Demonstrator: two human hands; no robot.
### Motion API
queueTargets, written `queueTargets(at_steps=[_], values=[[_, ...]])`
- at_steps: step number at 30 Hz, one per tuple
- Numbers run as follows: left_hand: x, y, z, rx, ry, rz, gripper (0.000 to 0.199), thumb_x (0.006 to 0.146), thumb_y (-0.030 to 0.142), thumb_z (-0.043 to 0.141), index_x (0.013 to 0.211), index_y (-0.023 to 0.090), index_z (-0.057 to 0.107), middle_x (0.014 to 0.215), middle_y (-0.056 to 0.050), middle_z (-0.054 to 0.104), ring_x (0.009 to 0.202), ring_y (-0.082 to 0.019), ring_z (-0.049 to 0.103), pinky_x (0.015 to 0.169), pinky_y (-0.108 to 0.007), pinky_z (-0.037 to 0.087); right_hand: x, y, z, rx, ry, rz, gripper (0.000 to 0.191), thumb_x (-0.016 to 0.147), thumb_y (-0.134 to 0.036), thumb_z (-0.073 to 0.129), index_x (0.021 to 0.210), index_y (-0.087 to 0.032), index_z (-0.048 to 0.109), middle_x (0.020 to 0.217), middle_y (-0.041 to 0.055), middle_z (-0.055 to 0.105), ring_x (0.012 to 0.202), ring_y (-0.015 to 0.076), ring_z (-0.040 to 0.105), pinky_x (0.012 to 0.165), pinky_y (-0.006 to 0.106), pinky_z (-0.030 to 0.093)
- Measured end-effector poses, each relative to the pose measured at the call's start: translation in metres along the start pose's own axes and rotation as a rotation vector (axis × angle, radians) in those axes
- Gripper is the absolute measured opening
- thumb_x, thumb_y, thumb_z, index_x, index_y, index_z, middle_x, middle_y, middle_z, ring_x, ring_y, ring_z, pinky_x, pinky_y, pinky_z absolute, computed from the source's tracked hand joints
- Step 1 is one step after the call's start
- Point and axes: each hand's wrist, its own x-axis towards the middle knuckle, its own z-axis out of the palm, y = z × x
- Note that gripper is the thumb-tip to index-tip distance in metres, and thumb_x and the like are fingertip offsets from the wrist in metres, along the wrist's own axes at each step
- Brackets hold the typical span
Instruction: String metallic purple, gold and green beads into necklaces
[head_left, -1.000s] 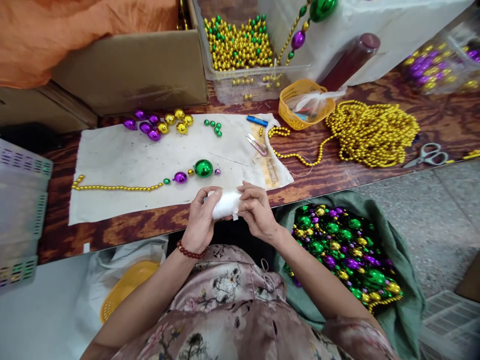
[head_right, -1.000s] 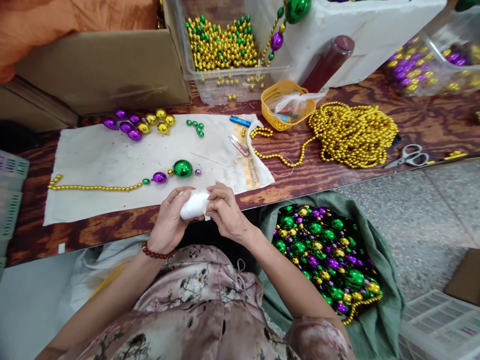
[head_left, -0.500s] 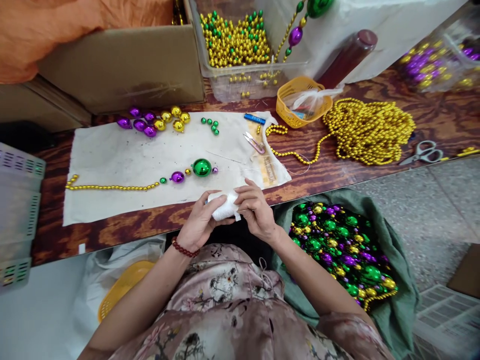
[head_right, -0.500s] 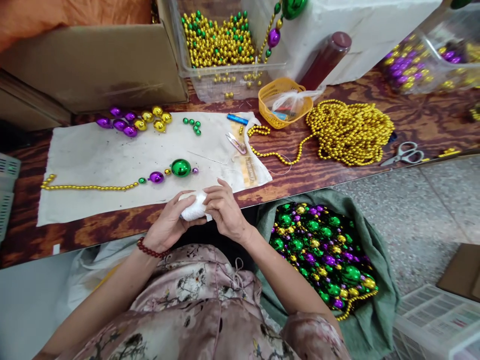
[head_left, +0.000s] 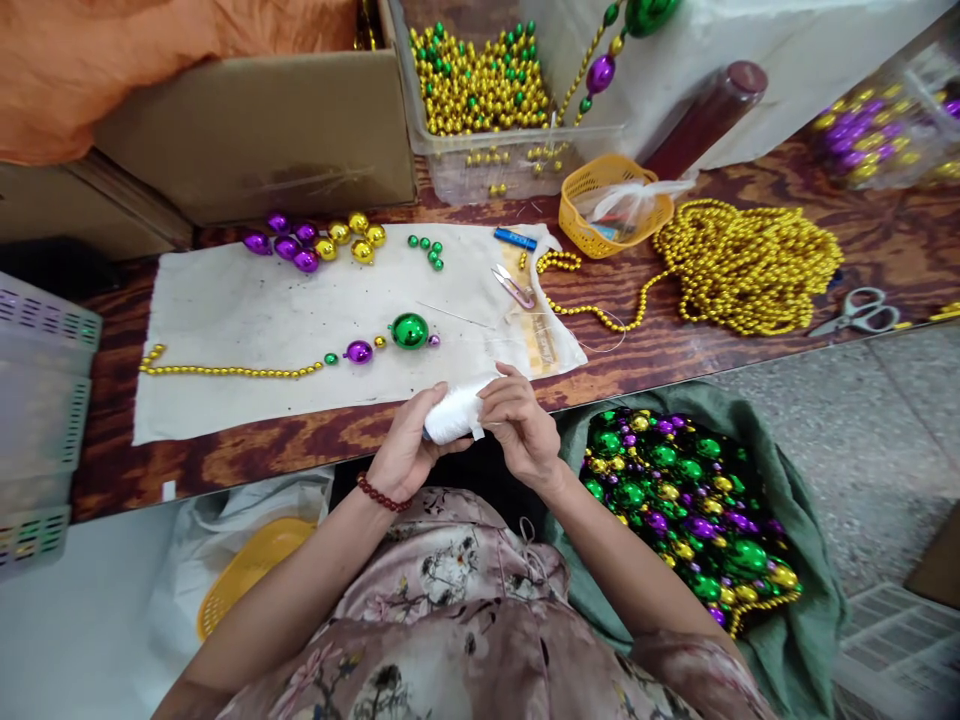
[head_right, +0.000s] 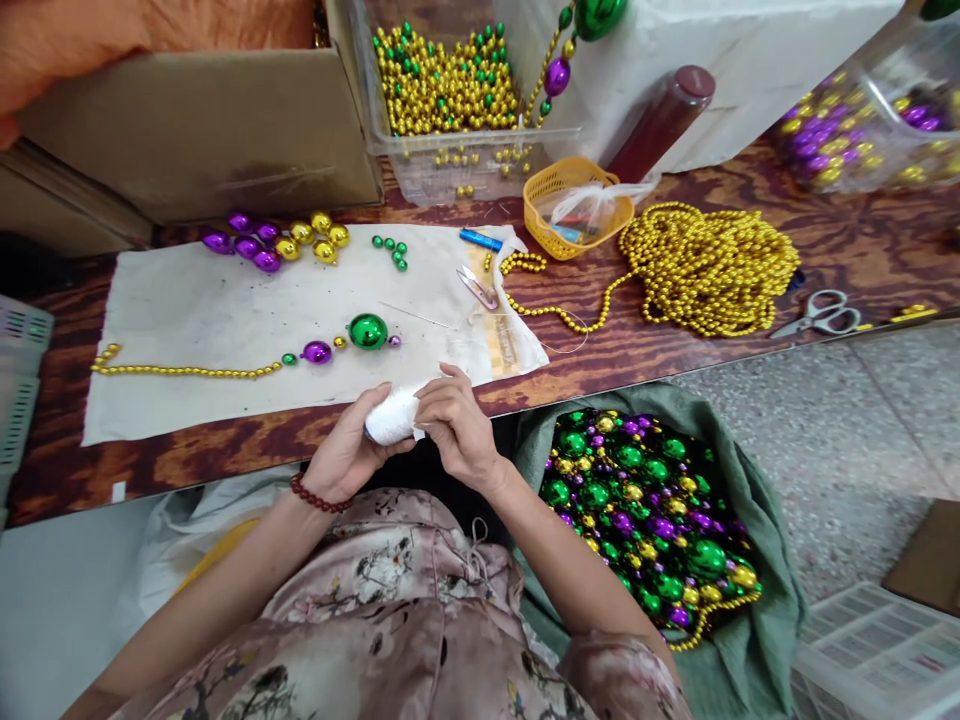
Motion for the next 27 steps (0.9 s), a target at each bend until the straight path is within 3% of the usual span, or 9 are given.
queueTargets(at_steps=[10, 22, 27], values=[[0.002, 0.004, -0.002, 0.013, -0.111, -0.182, 0.038, 0.092, 0.039, 0.059, 0.119, 0.012, 0.063, 0.093, -0.014, 0.075, 0.062, -0.022, 0.073, 0.040, -0.022, 0.052, -0.001, 0.001, 0.004, 0.215, 0.198, 0.247, 0.006, 0.095, -0.021, 0.058, 0.090, -0.024, 0.060, 0.082, 0.0008, 0.063, 0.093, 0.0209, 0.063, 0.109, 0.055, 0.044], [-0.005, 0.006, 0.006, -0.174, -0.114, -0.309, 0.046, 0.099, 0.041, 0.049, 0.129, 0.009, 0.059, 0.091, -0.016, 0.076, 0.061, -0.023, 0.073, 0.041, -0.022, 0.054, -0.002, 0.003, 0.009, 0.247, 0.290, 0.274, 0.013, 0.096, -0.031, 0.060, 0.086, -0.024, 0.056, 0.077, -0.0003, 0.059, 0.086, 0.0197, 0.063, 0.111, 0.056, 0.042], [-0.007, 0.006, 0.008, -0.242, -0.105, -0.290, 0.043, 0.099, 0.041, 0.049, 0.129, 0.012, 0.058, 0.089, -0.014, 0.075, 0.064, -0.023, 0.073, 0.043, -0.022, 0.056, -0.001, 0.000, 0.011, 0.330, 0.347, 0.296, 0.011, 0.095, -0.029, 0.062, 0.087, -0.023, 0.057, 0.076, -0.0008, 0.059, 0.086, 0.0190, 0.062, 0.110, 0.056, 0.044]])
